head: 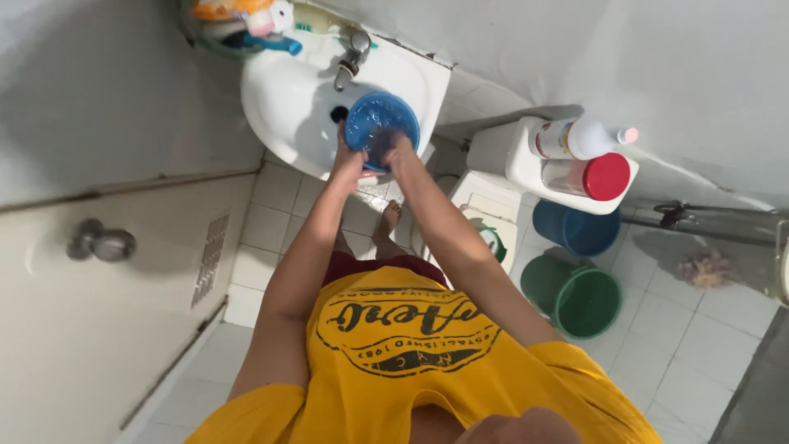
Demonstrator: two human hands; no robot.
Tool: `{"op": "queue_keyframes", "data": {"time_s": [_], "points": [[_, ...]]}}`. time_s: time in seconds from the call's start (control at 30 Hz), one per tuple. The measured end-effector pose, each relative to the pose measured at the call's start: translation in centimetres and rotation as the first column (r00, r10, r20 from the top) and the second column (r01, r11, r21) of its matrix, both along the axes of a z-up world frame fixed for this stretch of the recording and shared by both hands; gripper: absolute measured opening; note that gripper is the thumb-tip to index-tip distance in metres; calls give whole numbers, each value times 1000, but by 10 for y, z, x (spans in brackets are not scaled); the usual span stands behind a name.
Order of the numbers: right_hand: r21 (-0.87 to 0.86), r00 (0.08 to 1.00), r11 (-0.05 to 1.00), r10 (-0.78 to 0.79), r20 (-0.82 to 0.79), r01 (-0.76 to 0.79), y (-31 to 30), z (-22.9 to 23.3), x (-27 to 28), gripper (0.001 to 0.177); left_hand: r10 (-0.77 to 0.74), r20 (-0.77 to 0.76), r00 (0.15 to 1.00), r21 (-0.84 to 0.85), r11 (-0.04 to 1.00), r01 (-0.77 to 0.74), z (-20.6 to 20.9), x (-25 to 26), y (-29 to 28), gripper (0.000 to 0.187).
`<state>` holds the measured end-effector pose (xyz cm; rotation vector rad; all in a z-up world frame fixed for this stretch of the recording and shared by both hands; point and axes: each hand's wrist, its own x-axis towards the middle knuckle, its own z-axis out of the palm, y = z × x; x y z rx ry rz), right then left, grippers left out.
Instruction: The person scrubs the toilet bowl and tank with a steel wool pad, then cleans the sink basin and faucet. They rinse the pad and a blue scoop under running water, then pour water from the scoop into the toilet bowl.
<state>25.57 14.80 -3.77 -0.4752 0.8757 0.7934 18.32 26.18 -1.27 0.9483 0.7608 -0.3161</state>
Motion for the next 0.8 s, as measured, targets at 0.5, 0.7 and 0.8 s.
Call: {"op": "queue_keyframes", "data": {"time_s": [0.5,0.7,0.8], "points": [[-746,429,639,736,524,-185,80,168,164,18,-336,-167,927,163,918,363,-100,28,81,79],[-513,658,602,747,90,-612,43,26,48,31,-472,-163,867,350,793,498,-86,36,99,71],[-251,943,910,326,-65,-331,54,-42,1,30,-490,-81,868,797,491,351,-67,40,101,68]]}}
